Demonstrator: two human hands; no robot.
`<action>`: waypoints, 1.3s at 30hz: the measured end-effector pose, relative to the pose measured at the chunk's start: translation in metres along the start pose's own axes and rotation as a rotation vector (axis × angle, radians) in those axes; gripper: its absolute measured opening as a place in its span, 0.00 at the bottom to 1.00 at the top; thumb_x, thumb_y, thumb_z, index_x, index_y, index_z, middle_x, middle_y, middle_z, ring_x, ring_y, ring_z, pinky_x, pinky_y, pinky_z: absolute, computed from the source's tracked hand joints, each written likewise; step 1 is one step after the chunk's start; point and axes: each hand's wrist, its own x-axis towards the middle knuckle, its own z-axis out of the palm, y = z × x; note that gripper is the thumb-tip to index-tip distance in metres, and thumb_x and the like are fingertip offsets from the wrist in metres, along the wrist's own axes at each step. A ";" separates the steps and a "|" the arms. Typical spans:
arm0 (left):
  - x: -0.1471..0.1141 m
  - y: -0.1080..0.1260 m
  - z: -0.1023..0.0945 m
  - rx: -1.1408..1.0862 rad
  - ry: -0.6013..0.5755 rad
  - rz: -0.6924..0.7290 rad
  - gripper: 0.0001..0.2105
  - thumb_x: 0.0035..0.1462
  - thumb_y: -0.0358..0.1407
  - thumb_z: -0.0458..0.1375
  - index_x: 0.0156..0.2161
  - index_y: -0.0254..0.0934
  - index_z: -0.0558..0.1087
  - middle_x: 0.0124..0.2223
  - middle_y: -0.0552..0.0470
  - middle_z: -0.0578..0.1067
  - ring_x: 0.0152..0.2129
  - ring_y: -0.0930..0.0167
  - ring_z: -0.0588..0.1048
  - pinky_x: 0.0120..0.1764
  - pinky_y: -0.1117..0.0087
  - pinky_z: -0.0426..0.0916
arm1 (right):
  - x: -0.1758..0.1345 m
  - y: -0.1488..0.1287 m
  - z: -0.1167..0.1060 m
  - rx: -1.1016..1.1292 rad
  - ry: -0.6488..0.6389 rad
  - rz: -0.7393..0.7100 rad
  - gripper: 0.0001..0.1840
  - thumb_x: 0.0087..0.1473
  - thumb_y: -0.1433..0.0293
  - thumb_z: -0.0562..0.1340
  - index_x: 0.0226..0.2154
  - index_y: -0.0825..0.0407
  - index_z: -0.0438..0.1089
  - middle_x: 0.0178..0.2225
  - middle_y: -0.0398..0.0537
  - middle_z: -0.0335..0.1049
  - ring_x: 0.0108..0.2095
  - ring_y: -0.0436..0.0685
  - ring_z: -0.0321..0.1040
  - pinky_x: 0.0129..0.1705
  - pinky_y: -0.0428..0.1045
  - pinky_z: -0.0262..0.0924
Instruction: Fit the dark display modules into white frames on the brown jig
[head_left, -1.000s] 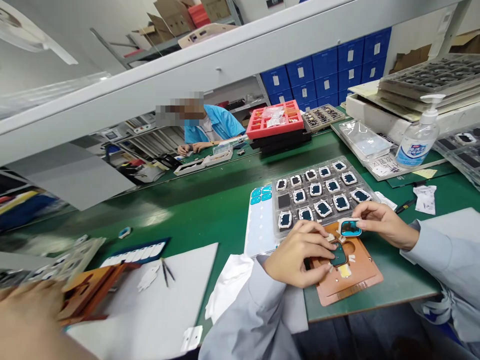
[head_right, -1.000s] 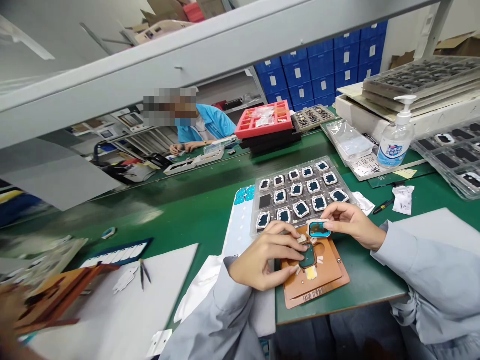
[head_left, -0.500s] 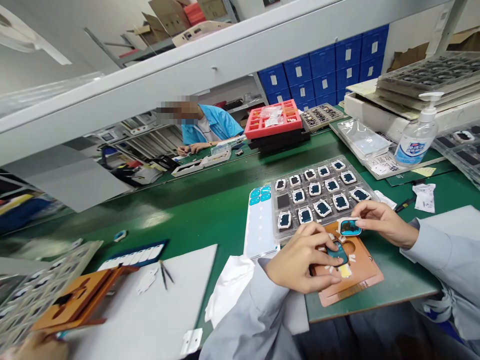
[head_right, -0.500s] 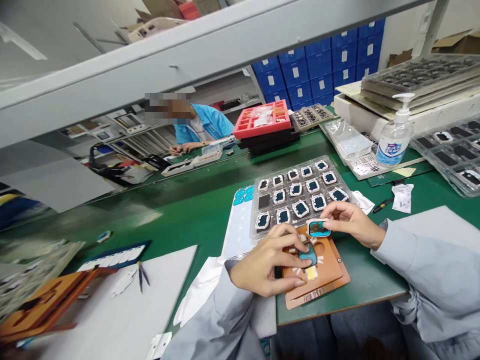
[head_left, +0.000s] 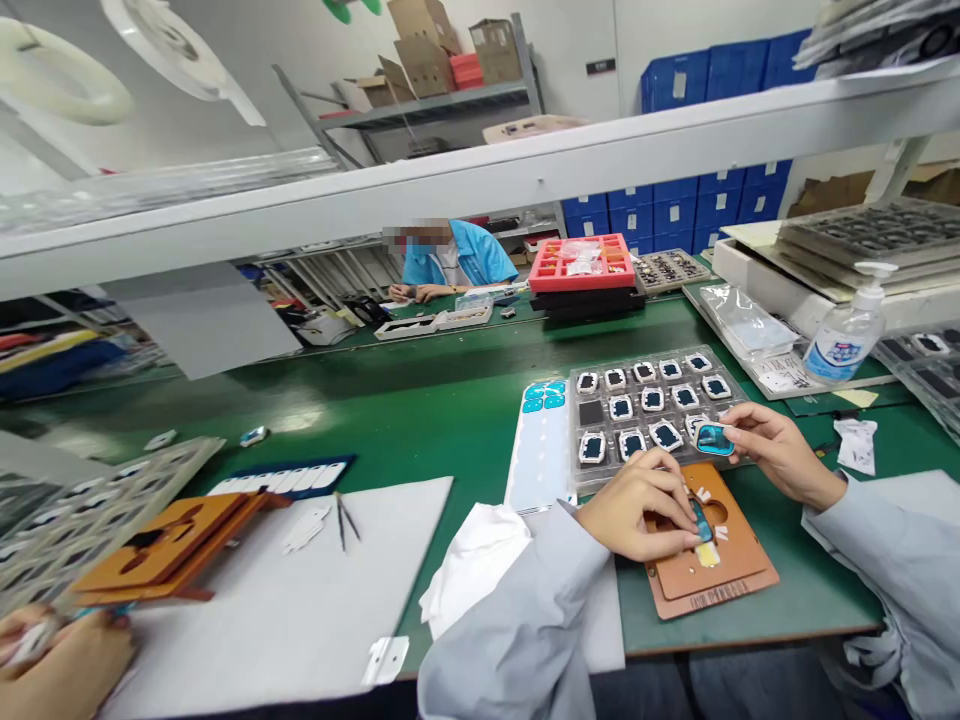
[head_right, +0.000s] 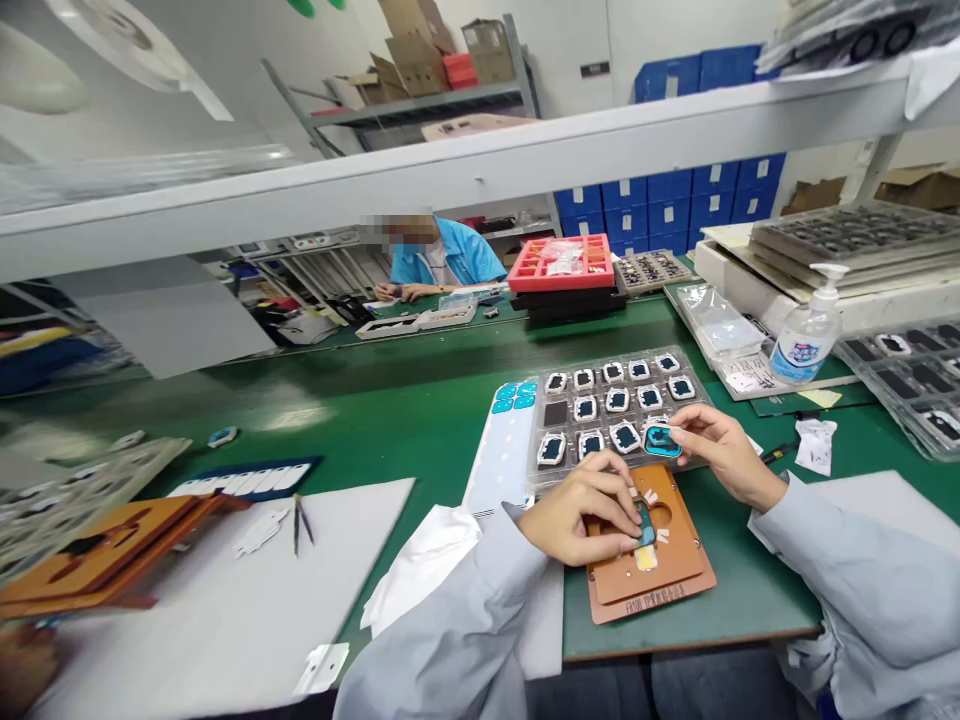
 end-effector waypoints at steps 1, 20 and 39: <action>0.000 0.000 0.000 0.008 -0.009 -0.003 0.04 0.52 0.36 0.67 0.31 0.38 0.81 0.34 0.52 0.82 0.41 0.66 0.71 0.48 0.62 0.65 | 0.005 -0.004 0.005 -0.069 -0.033 -0.036 0.19 0.47 0.53 0.71 0.34 0.50 0.72 0.31 0.45 0.71 0.27 0.53 0.69 0.25 0.48 0.69; -0.004 -0.001 0.001 0.193 -0.062 -0.035 0.09 0.52 0.42 0.68 0.37 0.41 0.82 0.42 0.54 0.82 0.43 0.67 0.72 0.45 0.64 0.64 | 0.118 0.002 0.122 -1.288 -0.426 -0.473 0.12 0.64 0.71 0.55 0.38 0.54 0.75 0.41 0.59 0.76 0.45 0.63 0.68 0.46 0.52 0.61; -0.005 0.003 0.000 0.235 -0.063 0.000 0.13 0.51 0.47 0.68 0.36 0.41 0.82 0.37 0.53 0.82 0.47 0.64 0.71 0.48 0.60 0.59 | 0.158 0.031 0.041 -1.016 -0.236 -0.263 0.12 0.62 0.63 0.62 0.41 0.56 0.70 0.36 0.46 0.73 0.34 0.53 0.71 0.38 0.52 0.69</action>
